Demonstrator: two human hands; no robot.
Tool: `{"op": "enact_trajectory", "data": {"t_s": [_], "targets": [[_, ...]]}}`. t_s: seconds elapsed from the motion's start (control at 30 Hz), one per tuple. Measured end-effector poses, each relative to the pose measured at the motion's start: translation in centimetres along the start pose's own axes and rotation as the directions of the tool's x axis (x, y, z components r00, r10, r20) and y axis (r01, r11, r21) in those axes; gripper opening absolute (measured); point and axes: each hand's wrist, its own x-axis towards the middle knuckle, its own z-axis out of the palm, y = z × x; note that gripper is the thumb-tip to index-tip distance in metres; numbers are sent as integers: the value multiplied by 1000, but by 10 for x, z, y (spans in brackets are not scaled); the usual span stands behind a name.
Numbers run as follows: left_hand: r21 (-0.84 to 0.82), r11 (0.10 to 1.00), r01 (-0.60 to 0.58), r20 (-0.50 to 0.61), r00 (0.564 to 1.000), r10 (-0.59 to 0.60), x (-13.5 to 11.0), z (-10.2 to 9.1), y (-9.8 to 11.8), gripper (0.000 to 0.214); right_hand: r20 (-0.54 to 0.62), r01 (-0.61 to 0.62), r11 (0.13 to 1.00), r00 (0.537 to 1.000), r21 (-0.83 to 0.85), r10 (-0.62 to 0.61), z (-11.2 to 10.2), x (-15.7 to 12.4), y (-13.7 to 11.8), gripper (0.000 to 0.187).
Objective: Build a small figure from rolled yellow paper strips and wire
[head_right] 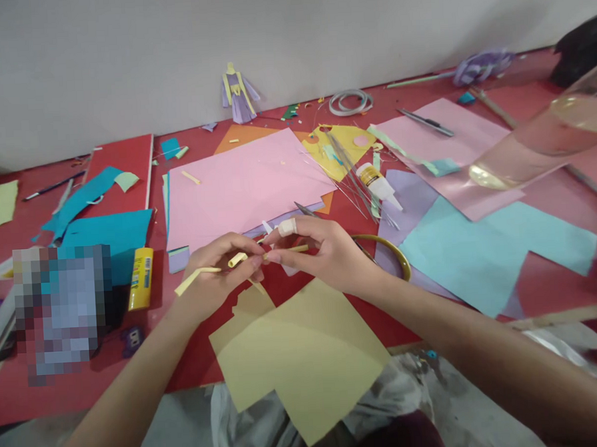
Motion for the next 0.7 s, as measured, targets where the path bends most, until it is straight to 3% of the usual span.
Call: {"op": "enact_trajectory", "data": {"t_s": [0.27,0.7], "targets": [[-26,1000,-13,-23,1000,13,-1,1,2,6,-20,93,981,995,-171,-98,-1,0,1,12],[27,1000,-4,-87,996,6,-1,2,7,14,-25,89,984,995,-153,-94,0,0,-3,24]]}}
